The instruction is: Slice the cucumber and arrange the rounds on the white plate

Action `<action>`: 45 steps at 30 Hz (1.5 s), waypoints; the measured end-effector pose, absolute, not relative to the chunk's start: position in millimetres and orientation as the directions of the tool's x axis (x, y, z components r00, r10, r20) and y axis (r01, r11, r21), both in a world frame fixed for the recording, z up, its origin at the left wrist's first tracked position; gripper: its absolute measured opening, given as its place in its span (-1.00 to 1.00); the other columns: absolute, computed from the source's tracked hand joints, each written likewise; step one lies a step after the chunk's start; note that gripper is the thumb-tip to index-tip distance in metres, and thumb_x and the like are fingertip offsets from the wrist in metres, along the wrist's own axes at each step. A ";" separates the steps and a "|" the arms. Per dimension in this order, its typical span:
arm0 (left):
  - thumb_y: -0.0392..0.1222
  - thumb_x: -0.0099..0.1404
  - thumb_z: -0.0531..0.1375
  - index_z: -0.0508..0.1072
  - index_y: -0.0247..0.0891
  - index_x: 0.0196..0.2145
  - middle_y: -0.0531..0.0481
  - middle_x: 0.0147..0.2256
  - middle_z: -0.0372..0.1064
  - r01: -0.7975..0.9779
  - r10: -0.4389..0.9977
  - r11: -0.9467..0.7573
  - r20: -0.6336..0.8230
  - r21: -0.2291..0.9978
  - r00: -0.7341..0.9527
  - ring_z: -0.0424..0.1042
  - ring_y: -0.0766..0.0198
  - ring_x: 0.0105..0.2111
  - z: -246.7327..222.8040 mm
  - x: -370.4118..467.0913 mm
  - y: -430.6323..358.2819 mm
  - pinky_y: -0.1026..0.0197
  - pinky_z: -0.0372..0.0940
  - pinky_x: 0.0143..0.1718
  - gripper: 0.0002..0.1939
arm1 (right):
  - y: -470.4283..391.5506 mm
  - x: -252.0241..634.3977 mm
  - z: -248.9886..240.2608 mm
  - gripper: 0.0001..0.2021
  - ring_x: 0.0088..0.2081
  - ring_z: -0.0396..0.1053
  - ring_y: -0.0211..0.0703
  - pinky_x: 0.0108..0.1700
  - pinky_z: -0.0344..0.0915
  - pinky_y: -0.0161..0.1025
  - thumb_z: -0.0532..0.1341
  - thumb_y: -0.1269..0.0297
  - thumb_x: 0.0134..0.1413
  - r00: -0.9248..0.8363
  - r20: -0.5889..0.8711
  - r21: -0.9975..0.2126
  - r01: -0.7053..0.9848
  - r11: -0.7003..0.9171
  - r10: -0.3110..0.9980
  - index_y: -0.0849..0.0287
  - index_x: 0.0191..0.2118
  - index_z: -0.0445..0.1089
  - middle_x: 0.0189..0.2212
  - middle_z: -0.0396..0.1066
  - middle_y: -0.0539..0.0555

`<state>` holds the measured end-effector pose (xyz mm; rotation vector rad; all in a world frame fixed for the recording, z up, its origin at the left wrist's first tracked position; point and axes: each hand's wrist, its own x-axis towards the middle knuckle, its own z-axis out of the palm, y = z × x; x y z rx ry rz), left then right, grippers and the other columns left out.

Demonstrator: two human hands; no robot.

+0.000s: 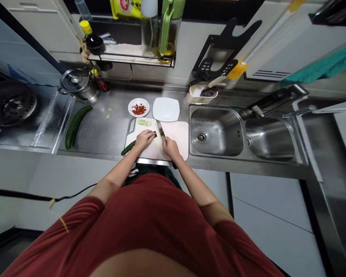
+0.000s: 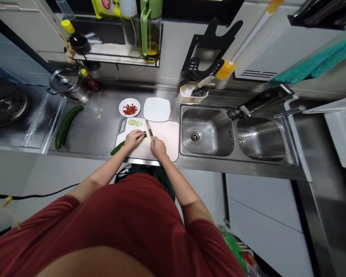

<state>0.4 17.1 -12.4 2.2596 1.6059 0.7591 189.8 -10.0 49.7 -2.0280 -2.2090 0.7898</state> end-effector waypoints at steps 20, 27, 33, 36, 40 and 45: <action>-0.13 0.38 0.05 0.53 -0.11 -0.07 -0.08 -0.13 0.44 0.808 0.931 -0.360 0.238 0.467 0.277 0.40 0.23 -0.16 -14.8 0.6 16.3 0.19 0.29 -0.13 -0.70 | -16.1 168.0 58.5 -0.75 -0.12 0.43 0.01 -0.11 0.26 -0.20 -0.07 0.40 0.29 -0.166 -0.397 -0.330 0.944 0.028 0.903 0.27 -0.01 0.24 -0.16 0.45 0.26; -0.10 0.39 0.04 0.52 -0.09 -0.06 -0.07 -0.12 0.42 0.803 0.936 -0.351 0.218 0.483 0.278 0.38 0.23 -0.14 -13.8 1.0 16.3 0.18 0.27 -0.10 -0.70 | -17.4 163.3 59.7 -0.74 -0.10 0.42 0.00 -0.09 0.27 -0.19 -0.08 0.44 0.26 -0.165 -0.433 -0.334 0.942 0.012 0.886 0.28 0.02 0.18 -0.14 0.44 0.29; -0.09 0.39 0.03 0.53 -0.10 -0.08 -0.08 -0.13 0.42 0.809 0.932 -0.359 0.221 0.466 0.287 0.38 0.22 -0.14 -15.4 1.2 17.8 0.18 0.27 -0.11 -0.70 | -21.3 161.0 60.0 -0.68 -0.13 0.44 0.03 -0.13 0.28 -0.15 -0.09 0.52 0.21 -0.164 -0.466 -0.321 0.947 0.006 0.869 0.28 0.06 0.13 -0.19 0.45 0.28; -0.09 0.39 0.03 0.53 -0.11 -0.09 -0.07 -0.13 0.42 0.805 0.931 -0.362 0.218 0.469 0.291 0.38 0.22 -0.15 -15.3 1.1 19.0 0.18 0.27 -0.11 -0.70 | -24.2 163.0 60.5 -0.68 -0.13 0.43 0.05 -0.13 0.28 -0.14 -0.08 0.53 0.20 -0.170 -0.483 -0.312 0.950 0.012 0.859 0.27 0.05 0.14 -0.19 0.44 0.29; -0.09 0.39 0.04 0.53 -0.12 -0.10 -0.08 -0.14 0.43 0.796 0.932 -0.363 0.206 0.484 0.300 0.39 0.23 -0.15 -14.7 0.2 21.4 0.18 0.28 -0.10 -0.70 | -30.8 168.2 61.1 -0.68 -0.15 0.44 0.04 -0.15 0.28 -0.15 -0.07 0.54 0.19 -0.176 -0.494 -0.301 0.953 0.023 0.851 0.26 0.04 0.15 -0.21 0.44 0.28; -0.11 0.38 0.05 0.53 -0.12 -0.11 -0.07 -0.14 0.43 0.783 0.932 -0.364 0.197 0.505 0.306 0.39 0.23 -0.13 -15.0 -0.7 23.6 0.18 0.28 -0.07 -0.72 | -38.0 174.0 62.2 -0.68 -0.15 0.44 0.05 -0.16 0.29 -0.15 -0.05 0.52 0.19 -0.180 -0.519 -0.297 0.955 0.021 0.836 0.25 0.05 0.14 -0.21 0.44 0.28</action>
